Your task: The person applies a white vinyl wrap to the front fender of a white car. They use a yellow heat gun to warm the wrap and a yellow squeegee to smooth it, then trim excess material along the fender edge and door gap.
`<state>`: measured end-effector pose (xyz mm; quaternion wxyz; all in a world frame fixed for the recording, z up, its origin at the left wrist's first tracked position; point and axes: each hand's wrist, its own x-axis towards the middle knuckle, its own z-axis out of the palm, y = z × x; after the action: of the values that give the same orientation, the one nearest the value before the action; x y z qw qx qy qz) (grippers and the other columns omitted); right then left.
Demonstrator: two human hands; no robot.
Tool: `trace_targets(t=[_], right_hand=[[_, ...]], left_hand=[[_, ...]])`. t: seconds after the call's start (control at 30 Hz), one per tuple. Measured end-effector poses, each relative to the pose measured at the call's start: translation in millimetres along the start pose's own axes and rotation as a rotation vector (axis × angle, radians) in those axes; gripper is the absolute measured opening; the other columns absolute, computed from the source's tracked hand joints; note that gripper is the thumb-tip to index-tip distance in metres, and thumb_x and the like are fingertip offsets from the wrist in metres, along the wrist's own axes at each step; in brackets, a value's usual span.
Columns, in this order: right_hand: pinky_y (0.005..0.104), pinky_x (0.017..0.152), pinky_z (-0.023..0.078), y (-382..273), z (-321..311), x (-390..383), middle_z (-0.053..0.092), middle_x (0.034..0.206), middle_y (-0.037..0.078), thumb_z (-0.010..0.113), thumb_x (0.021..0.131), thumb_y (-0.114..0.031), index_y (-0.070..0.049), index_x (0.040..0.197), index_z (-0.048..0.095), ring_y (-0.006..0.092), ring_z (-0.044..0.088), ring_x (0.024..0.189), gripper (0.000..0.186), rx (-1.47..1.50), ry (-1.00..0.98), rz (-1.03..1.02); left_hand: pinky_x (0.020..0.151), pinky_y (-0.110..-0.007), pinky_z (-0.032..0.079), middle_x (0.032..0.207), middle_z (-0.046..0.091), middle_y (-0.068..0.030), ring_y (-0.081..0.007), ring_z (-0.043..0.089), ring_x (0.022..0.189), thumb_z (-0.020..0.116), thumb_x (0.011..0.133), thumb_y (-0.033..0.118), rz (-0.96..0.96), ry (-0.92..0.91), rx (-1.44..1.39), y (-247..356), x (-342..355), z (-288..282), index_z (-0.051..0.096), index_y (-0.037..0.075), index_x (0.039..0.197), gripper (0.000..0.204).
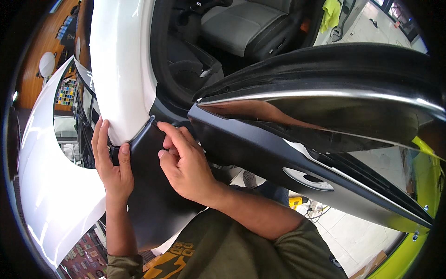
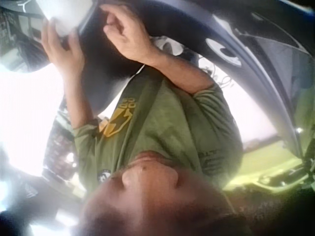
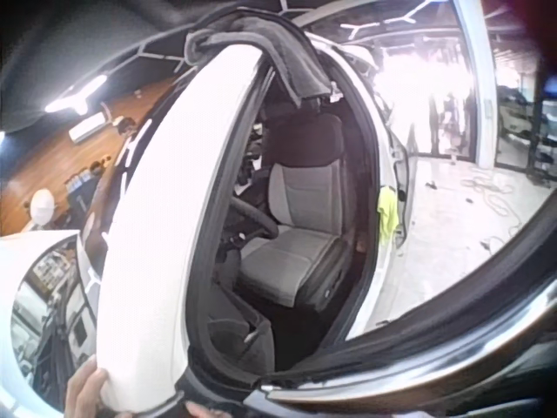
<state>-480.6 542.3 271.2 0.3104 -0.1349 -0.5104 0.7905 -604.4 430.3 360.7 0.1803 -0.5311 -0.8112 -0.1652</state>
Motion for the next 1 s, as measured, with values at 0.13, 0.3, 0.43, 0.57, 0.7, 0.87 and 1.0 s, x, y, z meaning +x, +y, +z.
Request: trace_targets(t=[0.13, 0.3, 0.43, 0.57, 0.7, 0.87, 1.0], right_hand=[[0.0293, 0.065, 0.046, 6.7, -1.9, 3.6, 0.052, 0.098, 0.012, 0.058, 0.086, 0.003, 0.003, 0.13, 0.052, 0.0177, 0.053, 0.072, 0.044, -0.115, -0.02, -0.102], [0.0341, 0.074, 0.049, 7.1, -1.1, -12.1, 0.054, 0.106, 0.016, 0.058, 0.084, 0.004, 0.003, 0.126, 0.054, 0.0229, 0.056, 0.081, 0.042, -0.207, 0.089, -0.171], [0.0398, 0.084, 0.048, 19.6, -5.4, -15.0, 0.054, 0.112, 0.019, 0.059, 0.083, 0.004, 0.004, 0.125, 0.055, 0.0312, 0.055, 0.093, 0.042, -0.486, 0.087, -0.288], [0.0413, 0.087, 0.047, 11.4, -9.4, -10.7, 0.053, 0.116, 0.019, 0.059, 0.082, 0.004, 0.005, 0.126, 0.053, 0.0339, 0.054, 0.098, 0.044, -0.591, 0.062, -0.337], [0.0423, 0.087, 0.046, 16.2, -14.1, -36.7, 0.052, 0.117, 0.02, 0.058, 0.082, 0.005, 0.006, 0.128, 0.051, 0.0346, 0.053, 0.098, 0.046, -0.593, 0.074, -0.316], [0.0431, 0.088, 0.046, 25.3, -16.1, -47.0, 0.051, 0.119, 0.021, 0.056, 0.082, 0.006, 0.007, 0.13, 0.048, 0.0359, 0.052, 0.1, 0.048, -0.627, 0.06, -0.27], [0.0454, 0.092, 0.044, 24.0, -15.4, -40.6, 0.049, 0.12, 0.022, 0.055, 0.081, 0.007, 0.006, 0.129, 0.046, 0.0384, 0.051, 0.103, 0.05, -0.62, 0.054, -0.259]], left_hand=[[0.11, -0.045, 0.034, 0.144, 0.045, -0.0226, -0.0376, 0.045, 0.133, 0.056, 0.097, 0.016, -0.003, -0.006, 0.01, 0.1, 0.9, -1.1, 0.043, 0.002, 0.142, 0.049], [0.107, -0.046, 0.037, 0.145, 0.042, -0.0252, -0.0402, 0.044, 0.133, 0.06, 0.093, 0.009, 0.006, -0.019, 0.012, -0.4, 1.1, -3.1, 0.043, 0.001, 0.142, 0.052], [0.107, -0.046, 0.037, 0.145, 0.042, -0.025, -0.0395, 0.044, 0.133, 0.06, 0.093, 0.009, 0.006, -0.017, 0.013, 1.6, -0.1, -0.3, 0.043, 0.002, 0.143, 0.053], [0.112, -0.045, 0.031, 0.146, 0.043, -0.0239, -0.0381, 0.041, 0.136, 0.056, 0.098, 0.017, -0.009, -0.016, 0.007, 0.1, -0.4, 1.4, 0.042, 0.002, 0.144, 0.051], [0.111, -0.046, 0.032, 0.144, 0.045, -0.0239, -0.0386, 0.043, 0.135, 0.056, 0.097, 0.015, 0.01, -0.001, 0.011, -1.1, -0.5, 3.0, 0.044, 0.002, 0.142, 0.048], [0.108, -0.051, 0.037, 0.128, 0.059, -0.0214, -0.0364, 0.055, 0.124, 0.06, 0.09, 0.003, 0.319, -0.041, 0.157, 1.2, -16.8, -7.8, 0.063, -0.001, 0.121, 0.031], [0.107, -0.046, 0.041, 0.116, 0.065, -0.0136, -0.0304, 0.059, 0.117, 0.061, 0.081, 0.011, 0.58, -0.269, 0.196, 21.4, -0.4, -4.9, 0.069, 0.0, 0.105, 0.027]])
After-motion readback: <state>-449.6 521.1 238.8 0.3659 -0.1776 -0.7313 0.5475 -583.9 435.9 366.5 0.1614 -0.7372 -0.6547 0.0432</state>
